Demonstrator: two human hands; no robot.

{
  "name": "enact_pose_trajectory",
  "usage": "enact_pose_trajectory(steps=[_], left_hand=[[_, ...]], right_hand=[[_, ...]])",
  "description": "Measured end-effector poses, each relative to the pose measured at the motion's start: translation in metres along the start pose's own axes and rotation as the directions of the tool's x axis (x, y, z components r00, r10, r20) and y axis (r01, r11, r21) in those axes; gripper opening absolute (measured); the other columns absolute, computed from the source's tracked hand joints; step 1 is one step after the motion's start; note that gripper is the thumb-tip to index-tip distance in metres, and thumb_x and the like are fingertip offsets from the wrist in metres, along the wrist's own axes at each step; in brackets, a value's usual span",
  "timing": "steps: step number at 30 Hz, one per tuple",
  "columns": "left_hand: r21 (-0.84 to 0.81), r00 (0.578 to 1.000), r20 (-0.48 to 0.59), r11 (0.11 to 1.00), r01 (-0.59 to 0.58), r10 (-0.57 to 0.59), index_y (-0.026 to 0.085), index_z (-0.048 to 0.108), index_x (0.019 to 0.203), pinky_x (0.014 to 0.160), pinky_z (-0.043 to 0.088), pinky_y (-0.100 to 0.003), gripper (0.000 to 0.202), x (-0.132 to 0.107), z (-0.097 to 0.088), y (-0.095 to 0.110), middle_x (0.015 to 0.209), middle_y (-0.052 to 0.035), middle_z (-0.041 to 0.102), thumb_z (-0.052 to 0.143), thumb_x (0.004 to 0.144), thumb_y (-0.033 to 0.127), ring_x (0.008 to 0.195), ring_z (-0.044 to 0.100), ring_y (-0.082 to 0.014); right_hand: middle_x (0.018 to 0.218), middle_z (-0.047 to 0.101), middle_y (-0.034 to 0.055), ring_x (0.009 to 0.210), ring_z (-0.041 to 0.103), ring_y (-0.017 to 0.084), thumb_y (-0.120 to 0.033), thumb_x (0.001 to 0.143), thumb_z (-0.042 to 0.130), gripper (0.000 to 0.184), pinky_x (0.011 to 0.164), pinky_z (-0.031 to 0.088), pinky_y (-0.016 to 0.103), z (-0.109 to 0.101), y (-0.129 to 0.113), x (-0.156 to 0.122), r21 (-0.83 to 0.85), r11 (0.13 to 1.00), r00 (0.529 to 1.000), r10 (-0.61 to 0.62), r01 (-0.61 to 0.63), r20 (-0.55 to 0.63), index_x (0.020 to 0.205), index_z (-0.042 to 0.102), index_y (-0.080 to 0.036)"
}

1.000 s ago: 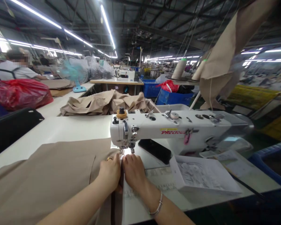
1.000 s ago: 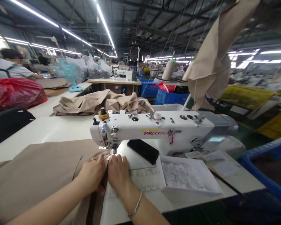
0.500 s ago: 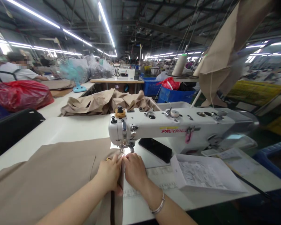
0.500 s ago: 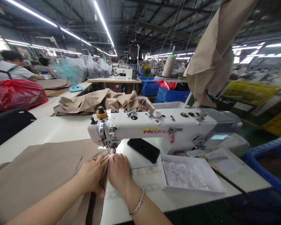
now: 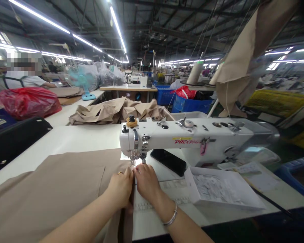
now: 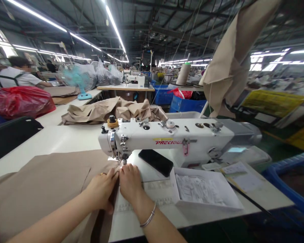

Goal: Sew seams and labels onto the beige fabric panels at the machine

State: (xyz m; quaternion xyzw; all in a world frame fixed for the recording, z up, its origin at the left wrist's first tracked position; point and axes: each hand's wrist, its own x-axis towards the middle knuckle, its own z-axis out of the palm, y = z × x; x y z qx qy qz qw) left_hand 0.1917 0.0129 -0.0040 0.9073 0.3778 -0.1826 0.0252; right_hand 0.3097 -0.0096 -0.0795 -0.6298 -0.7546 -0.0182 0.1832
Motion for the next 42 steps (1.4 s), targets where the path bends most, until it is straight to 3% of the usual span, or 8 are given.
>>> enact_pose_trajectory(steps=[3,5,10,15,21,32,38,42], left_hand=[[-0.131,0.998,-0.034,0.990,-0.054,0.050,0.016,0.061,0.101,0.071,0.051,-0.042,0.042,-0.002,-0.003,-0.006,0.098,-0.0129,0.062,0.064,0.066,0.038,0.081,0.063,-0.0298],[-0.147,0.986,-0.169,0.989,-0.035,0.010,0.016,0.062,0.094,0.072,0.051,-0.039,0.023,0.003,0.001,-0.018,0.094,-0.0110,0.063,0.044,0.083,0.025,0.082,0.063,-0.0262],[0.016,0.843,-0.464,0.954,-0.300,0.273,0.017,0.051,0.119,0.100,0.040,-0.039,0.038,0.020,0.050,-0.046,0.123,-0.0086,0.056,0.039,0.083,0.012,0.116,0.048,-0.0220],[0.017,0.778,-0.564,0.945,-0.326,0.278,0.015,0.046,0.125,0.101,0.040,-0.041,0.040,0.017,0.085,-0.054,0.131,-0.0105,0.050,0.036,0.087,0.020,0.121,0.046,-0.0225],[-0.045,0.814,-0.521,0.943,-0.329,0.259,0.014,0.050,0.122,0.101,0.040,-0.043,0.041,0.011,0.073,-0.049,0.131,-0.0097,0.050,0.035,0.084,0.015,0.122,0.044,-0.0233],[-0.100,0.852,-0.459,0.939,-0.329,0.250,0.015,0.049,0.122,0.104,0.035,-0.040,0.040,0.023,0.065,-0.054,0.129,-0.0092,0.050,0.034,0.086,0.017,0.121,0.043,-0.0222],[-0.080,0.878,-0.411,0.949,-0.304,0.247,0.016,0.049,0.122,0.105,0.034,-0.040,0.039,0.039,0.054,-0.059,0.131,-0.0098,0.049,0.031,0.088,0.020,0.123,0.042,-0.0222],[-0.048,0.894,-0.380,0.960,-0.276,0.238,0.016,0.045,0.127,0.106,0.031,-0.045,0.040,0.026,0.054,-0.053,0.137,-0.0110,0.043,0.036,0.088,0.025,0.127,0.036,-0.0250]], right_hand=[[0.094,0.058,0.0086,0.091,0.046,0.023,-0.010,0.078,0.049,0.014,0.078,0.034,0.036,0.001,0.000,0.000,-0.009,1.000,1.000,-0.003,0.003,-0.005,0.086,0.059,-0.015],[0.095,0.057,0.0088,0.091,0.046,0.023,-0.008,0.076,0.049,0.017,0.078,0.034,0.037,0.001,0.000,0.000,-0.009,1.000,1.000,-0.008,0.008,-0.010,0.088,0.059,-0.014],[0.096,0.057,0.0065,0.091,0.046,0.022,-0.007,0.078,0.046,0.023,0.079,0.035,0.036,-0.001,0.002,-0.002,0.008,1.000,1.000,0.004,-0.004,-0.022,0.093,0.059,-0.017],[0.110,0.055,0.0052,0.104,0.043,0.021,-0.006,0.077,0.045,0.036,0.090,0.033,0.034,0.001,0.011,-0.003,0.127,0.990,0.998,0.061,-0.060,-0.006,0.103,0.061,-0.024],[0.115,0.052,0.0065,0.109,0.041,0.020,-0.003,0.073,0.046,0.047,0.093,0.034,0.034,0.002,0.020,-0.005,0.218,0.973,0.997,0.073,-0.075,0.017,0.112,0.060,-0.026],[0.109,0.055,0.0076,0.102,0.044,0.024,-0.007,0.079,0.044,0.042,0.088,0.038,0.037,0.003,0.016,0.002,0.104,0.987,0.993,0.119,-0.120,0.017,0.109,0.062,-0.030],[0.113,0.053,0.0090,0.105,0.043,0.023,-0.006,0.079,0.043,0.043,0.092,0.037,0.037,0.006,0.017,0.006,0.108,0.985,0.991,0.135,-0.134,0.002,0.113,0.060,-0.027],[0.121,0.050,0.0106,0.115,0.038,0.024,-0.003,0.076,0.043,0.044,0.098,0.033,0.041,-0.008,0.011,-0.009,0.173,0.979,0.993,0.115,-0.109,-0.026,0.113,0.059,-0.021]])
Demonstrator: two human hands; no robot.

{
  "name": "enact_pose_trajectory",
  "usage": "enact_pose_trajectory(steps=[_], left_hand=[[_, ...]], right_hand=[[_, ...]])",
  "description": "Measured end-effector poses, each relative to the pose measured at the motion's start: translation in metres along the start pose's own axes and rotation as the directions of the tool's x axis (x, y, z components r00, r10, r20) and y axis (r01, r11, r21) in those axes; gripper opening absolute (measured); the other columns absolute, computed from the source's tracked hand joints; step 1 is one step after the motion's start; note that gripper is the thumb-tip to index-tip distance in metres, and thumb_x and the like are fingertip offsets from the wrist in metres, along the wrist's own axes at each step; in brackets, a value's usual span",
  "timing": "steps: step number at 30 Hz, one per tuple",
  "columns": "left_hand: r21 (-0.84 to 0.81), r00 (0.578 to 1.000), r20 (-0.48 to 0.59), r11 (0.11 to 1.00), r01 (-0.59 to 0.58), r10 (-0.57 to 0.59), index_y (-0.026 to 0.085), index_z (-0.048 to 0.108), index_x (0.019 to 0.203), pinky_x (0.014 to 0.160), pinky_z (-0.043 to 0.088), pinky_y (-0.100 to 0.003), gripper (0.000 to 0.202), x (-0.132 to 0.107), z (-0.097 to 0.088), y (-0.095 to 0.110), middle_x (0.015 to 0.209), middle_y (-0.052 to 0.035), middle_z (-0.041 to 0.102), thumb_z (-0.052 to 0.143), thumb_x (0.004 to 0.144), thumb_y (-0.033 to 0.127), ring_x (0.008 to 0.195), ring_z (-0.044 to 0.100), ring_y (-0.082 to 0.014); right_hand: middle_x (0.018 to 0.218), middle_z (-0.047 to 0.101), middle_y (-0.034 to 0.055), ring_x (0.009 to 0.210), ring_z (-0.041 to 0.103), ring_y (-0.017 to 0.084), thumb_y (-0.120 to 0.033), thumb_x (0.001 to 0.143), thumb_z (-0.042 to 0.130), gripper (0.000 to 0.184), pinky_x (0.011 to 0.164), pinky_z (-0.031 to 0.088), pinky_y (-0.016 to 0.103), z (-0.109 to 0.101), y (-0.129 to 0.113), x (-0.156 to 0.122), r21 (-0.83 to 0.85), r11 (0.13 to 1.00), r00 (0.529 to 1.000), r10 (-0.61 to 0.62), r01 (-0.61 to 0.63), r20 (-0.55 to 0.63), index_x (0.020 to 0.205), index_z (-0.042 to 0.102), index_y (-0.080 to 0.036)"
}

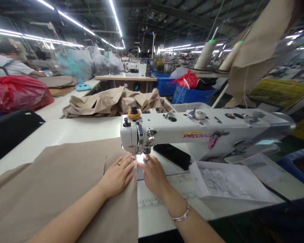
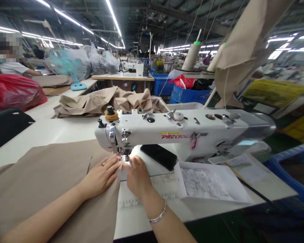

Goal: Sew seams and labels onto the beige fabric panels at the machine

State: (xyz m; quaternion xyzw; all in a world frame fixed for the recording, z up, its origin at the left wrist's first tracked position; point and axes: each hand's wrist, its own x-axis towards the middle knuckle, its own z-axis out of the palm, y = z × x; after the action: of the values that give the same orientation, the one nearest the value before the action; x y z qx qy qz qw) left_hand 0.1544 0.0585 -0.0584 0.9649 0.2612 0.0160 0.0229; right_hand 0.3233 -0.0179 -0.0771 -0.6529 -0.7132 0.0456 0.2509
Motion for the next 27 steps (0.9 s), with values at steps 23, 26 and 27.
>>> enact_pose_trajectory(steps=[23,26,27], left_hand=[[0.065,0.877,-0.398,0.962,-0.265,0.268,0.022,0.050,0.120,0.097,0.041,-0.032,0.041,-0.187,0.029,0.114,0.087,-0.0011,0.069,0.031,0.086,0.009,0.091,0.059,-0.0156],[0.033,0.875,-0.396,0.957,-0.289,0.278,0.019,0.051,0.119,0.094,0.043,-0.030,0.040,-0.186,0.024,0.111,0.088,-0.0019,0.068,0.026,0.089,0.010,0.093,0.057,-0.0162],[0.022,0.885,-0.375,0.957,-0.289,0.275,0.019,0.051,0.117,0.094,0.043,-0.030,0.039,-0.185,0.022,0.111,0.090,-0.0016,0.068,0.025,0.089,0.010,0.094,0.057,-0.0159]], right_hand=[[0.030,0.038,-0.0088,0.025,0.028,0.004,-0.068,0.056,0.059,0.051,0.028,0.016,0.016,0.005,-0.091,-0.146,0.589,0.022,0.579,0.216,-0.808,0.786,0.060,0.044,-0.019],[0.029,0.038,-0.0078,0.023,0.028,0.004,-0.070,0.057,0.056,0.052,0.027,0.015,0.016,0.002,-0.090,-0.149,0.573,0.048,0.572,0.181,-0.818,0.800,0.055,0.041,-0.020],[0.030,0.039,-0.0075,0.023,0.028,0.004,-0.071,0.057,0.055,0.053,0.027,0.016,0.016,0.001,-0.090,-0.150,0.571,0.059,0.573,0.163,-0.819,0.804,0.055,0.042,-0.020]])
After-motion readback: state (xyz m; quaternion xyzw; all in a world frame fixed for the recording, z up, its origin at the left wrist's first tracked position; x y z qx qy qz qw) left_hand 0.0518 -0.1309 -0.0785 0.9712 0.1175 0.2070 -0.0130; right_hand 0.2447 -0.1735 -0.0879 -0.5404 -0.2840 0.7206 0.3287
